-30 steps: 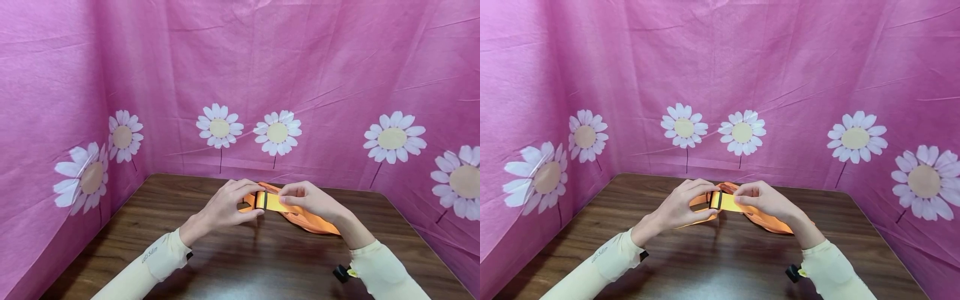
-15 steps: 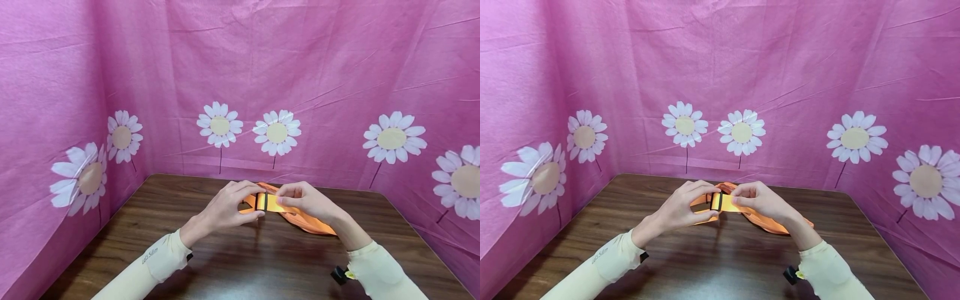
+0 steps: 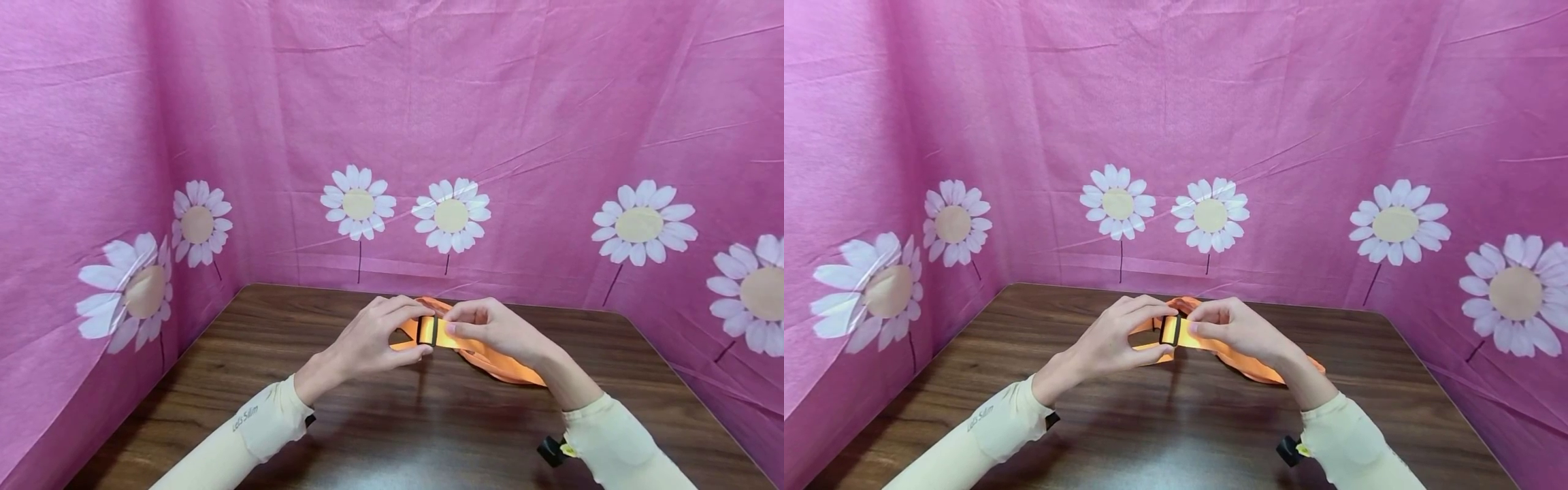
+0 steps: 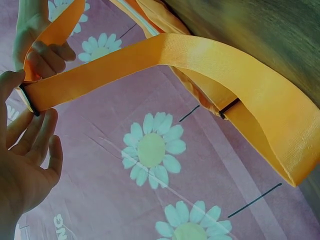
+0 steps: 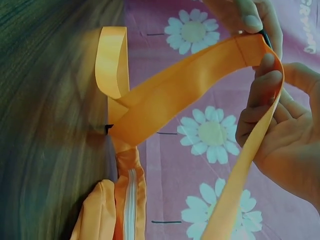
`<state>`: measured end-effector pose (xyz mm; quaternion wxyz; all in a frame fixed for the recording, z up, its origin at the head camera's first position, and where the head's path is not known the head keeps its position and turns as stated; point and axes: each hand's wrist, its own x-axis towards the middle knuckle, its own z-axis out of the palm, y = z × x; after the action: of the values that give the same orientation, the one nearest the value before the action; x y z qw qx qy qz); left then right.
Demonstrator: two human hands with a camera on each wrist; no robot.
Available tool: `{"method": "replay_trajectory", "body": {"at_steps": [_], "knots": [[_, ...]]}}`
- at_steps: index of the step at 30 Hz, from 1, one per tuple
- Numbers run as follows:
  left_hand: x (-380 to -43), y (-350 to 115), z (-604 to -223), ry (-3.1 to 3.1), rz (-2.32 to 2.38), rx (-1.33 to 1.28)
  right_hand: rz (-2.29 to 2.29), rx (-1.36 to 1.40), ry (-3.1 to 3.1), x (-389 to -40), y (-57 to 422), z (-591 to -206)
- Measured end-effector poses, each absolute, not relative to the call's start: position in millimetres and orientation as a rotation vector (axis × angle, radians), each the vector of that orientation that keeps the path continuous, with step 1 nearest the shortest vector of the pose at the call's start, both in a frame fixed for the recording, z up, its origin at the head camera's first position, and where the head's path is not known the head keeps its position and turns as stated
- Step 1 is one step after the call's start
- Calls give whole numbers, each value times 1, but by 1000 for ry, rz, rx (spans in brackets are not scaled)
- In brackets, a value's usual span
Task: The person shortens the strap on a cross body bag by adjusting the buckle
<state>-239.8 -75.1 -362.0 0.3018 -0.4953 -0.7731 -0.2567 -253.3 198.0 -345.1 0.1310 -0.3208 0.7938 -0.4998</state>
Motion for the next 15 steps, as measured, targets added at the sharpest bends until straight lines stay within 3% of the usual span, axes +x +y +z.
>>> {"method": "replay_trajectory", "body": {"at_steps": [15], "knots": [[-241, -82, -358, -2054, -693, -1278, -1403, -924, 2326, -260, 211, -344]]}}
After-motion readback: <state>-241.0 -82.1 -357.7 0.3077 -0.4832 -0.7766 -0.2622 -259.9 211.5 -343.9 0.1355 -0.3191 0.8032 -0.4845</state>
